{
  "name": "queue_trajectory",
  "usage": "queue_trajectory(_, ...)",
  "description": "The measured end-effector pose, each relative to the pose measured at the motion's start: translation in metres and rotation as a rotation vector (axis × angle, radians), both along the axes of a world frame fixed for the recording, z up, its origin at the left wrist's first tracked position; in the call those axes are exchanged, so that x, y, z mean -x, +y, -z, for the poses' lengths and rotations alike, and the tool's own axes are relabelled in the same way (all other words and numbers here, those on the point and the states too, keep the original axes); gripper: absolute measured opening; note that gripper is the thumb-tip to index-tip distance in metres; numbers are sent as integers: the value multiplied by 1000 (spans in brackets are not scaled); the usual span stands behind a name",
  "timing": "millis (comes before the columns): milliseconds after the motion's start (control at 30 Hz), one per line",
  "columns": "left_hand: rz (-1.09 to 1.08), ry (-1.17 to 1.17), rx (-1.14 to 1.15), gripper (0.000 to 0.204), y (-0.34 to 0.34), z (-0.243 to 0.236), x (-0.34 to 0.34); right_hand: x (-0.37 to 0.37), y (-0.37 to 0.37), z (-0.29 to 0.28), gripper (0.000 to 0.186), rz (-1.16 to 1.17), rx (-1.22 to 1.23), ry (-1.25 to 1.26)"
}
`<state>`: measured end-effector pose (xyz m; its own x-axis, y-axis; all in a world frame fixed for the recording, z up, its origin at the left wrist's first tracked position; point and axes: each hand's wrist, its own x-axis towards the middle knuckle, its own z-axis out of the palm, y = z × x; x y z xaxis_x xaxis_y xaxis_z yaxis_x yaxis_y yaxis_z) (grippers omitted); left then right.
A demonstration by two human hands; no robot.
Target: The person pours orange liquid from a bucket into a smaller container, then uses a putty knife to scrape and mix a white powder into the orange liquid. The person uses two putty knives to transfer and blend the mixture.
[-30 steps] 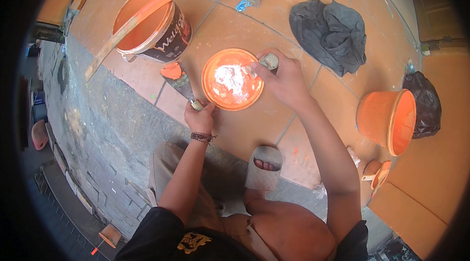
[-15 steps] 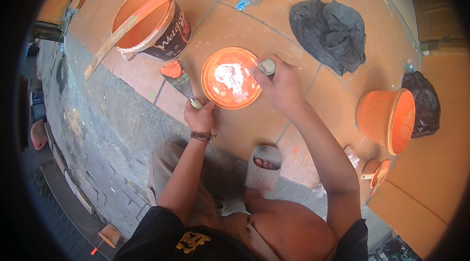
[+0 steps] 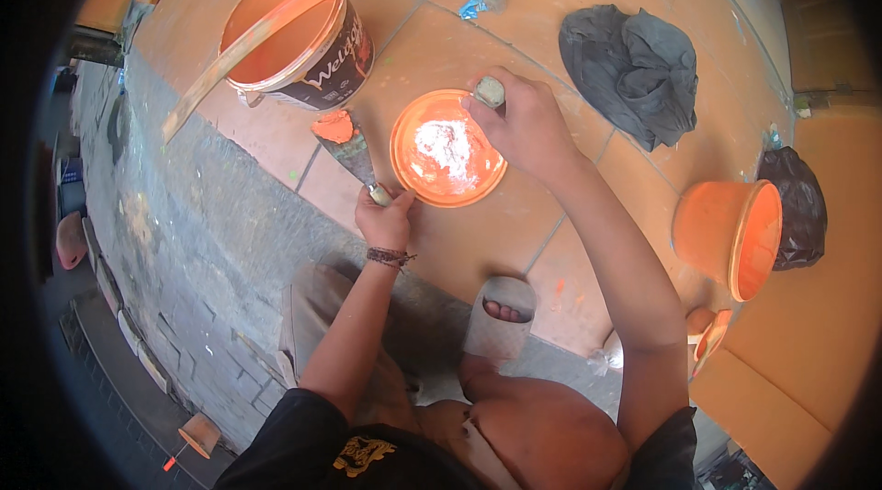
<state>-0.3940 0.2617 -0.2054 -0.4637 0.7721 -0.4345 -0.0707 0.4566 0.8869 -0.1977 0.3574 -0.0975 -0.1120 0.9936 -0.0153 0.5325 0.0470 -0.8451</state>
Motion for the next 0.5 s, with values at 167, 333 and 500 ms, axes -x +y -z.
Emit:
queue_trajectory(167,13,17,8,24,-2,0,1,7,1,2,24,-132,43,-15)
queue_trajectory(333,18,48,7,26,-3,7,1,15,-30,18,31,-296,-186,-174)
queue_trajectory(500,30,74,-21,25,-5,21,4,20,-35,20,44,-374,-244,-300)
